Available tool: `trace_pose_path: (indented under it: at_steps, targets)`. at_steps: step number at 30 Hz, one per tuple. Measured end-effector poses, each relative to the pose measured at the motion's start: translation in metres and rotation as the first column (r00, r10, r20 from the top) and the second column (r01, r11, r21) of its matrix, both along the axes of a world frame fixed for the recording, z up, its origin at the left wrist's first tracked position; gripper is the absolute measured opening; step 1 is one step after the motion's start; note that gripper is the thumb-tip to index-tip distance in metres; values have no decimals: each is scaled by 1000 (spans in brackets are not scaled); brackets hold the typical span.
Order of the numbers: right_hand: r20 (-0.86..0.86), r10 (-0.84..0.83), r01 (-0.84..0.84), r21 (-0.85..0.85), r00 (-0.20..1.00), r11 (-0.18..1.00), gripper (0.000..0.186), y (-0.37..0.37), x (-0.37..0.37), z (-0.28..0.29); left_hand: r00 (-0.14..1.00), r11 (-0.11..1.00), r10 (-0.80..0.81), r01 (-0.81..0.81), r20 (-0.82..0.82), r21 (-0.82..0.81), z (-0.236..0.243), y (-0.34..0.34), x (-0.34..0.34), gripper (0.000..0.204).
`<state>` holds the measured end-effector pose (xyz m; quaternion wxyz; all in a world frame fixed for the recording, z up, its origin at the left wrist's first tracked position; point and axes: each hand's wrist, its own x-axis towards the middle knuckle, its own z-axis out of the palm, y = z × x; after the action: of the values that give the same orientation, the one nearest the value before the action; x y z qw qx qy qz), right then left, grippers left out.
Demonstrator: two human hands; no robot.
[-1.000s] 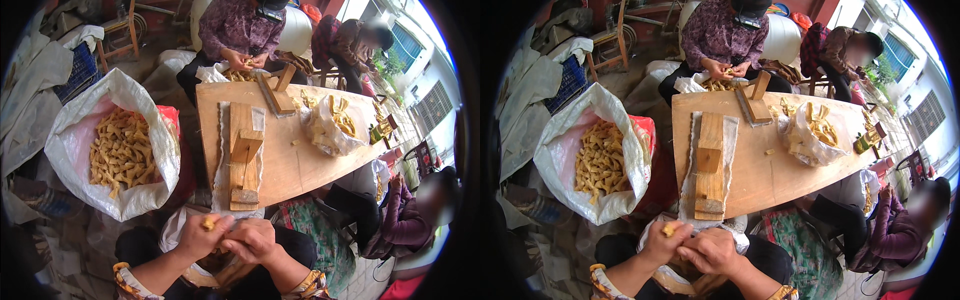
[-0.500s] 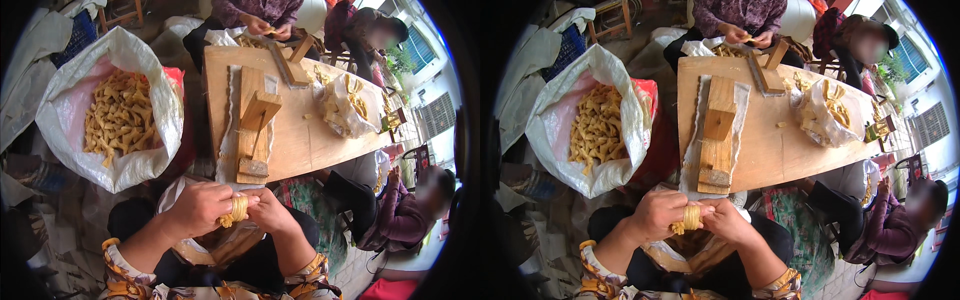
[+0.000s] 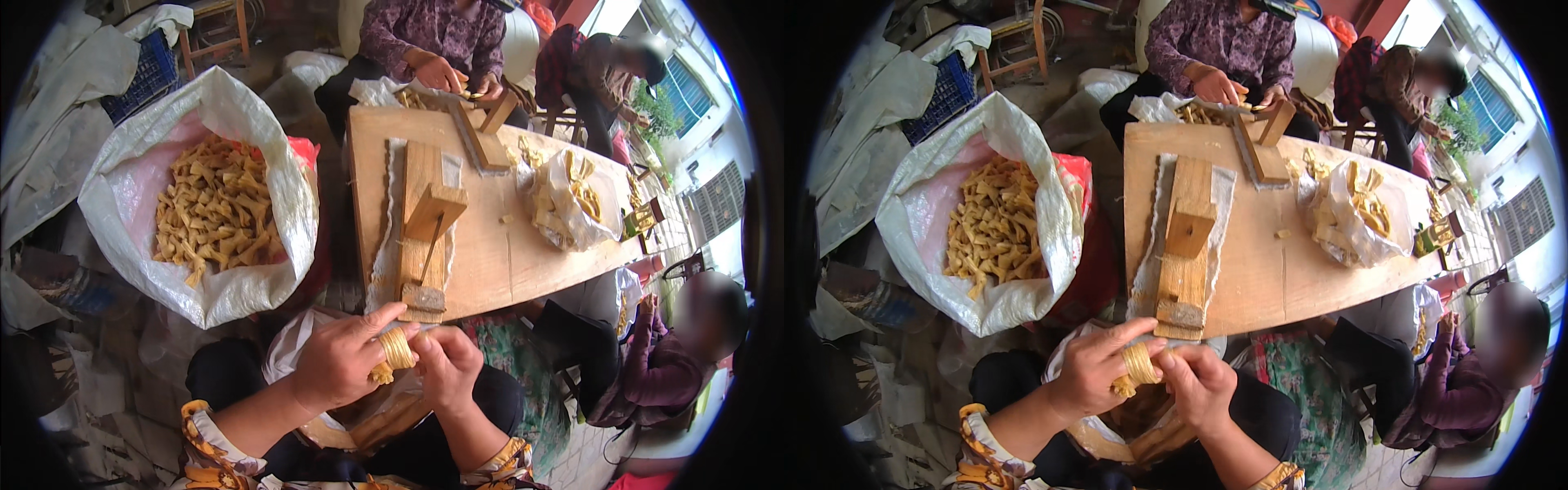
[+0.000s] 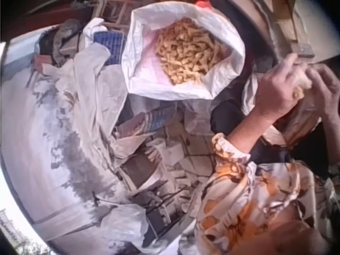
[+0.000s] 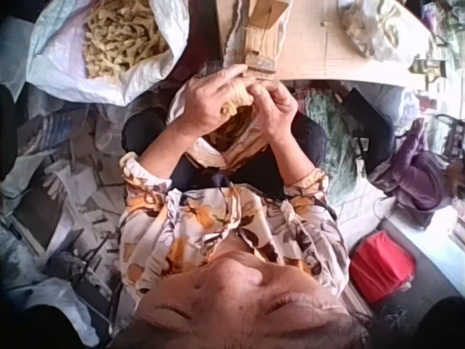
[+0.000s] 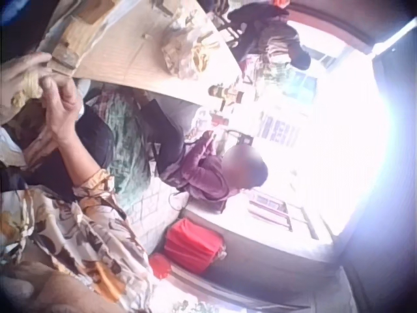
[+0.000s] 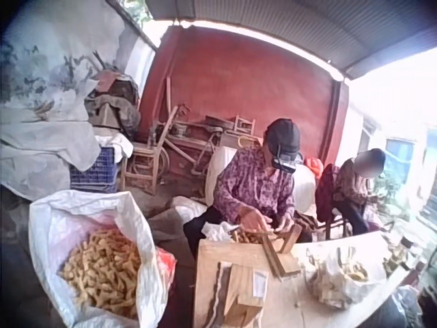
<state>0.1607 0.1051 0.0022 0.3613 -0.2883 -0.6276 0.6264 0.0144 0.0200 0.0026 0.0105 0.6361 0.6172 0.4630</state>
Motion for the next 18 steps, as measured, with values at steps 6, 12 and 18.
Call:
trace_pose_path:
  at_steps: [6,12,18]
  targets:
    - [209,273,-302,119,939,946,18,10,10,-10,998,944,-52,65,48,-323,6,-13,0,10]
    - [528,123,-415,480,840,773,21,6,3,-15,985,978,-74,41,-156,-202,-14,-15,2,12]
    - [218,532,-415,-415,819,809,45,3,16,-18,839,971,-226,232,495,50,8,-16,-8,9]
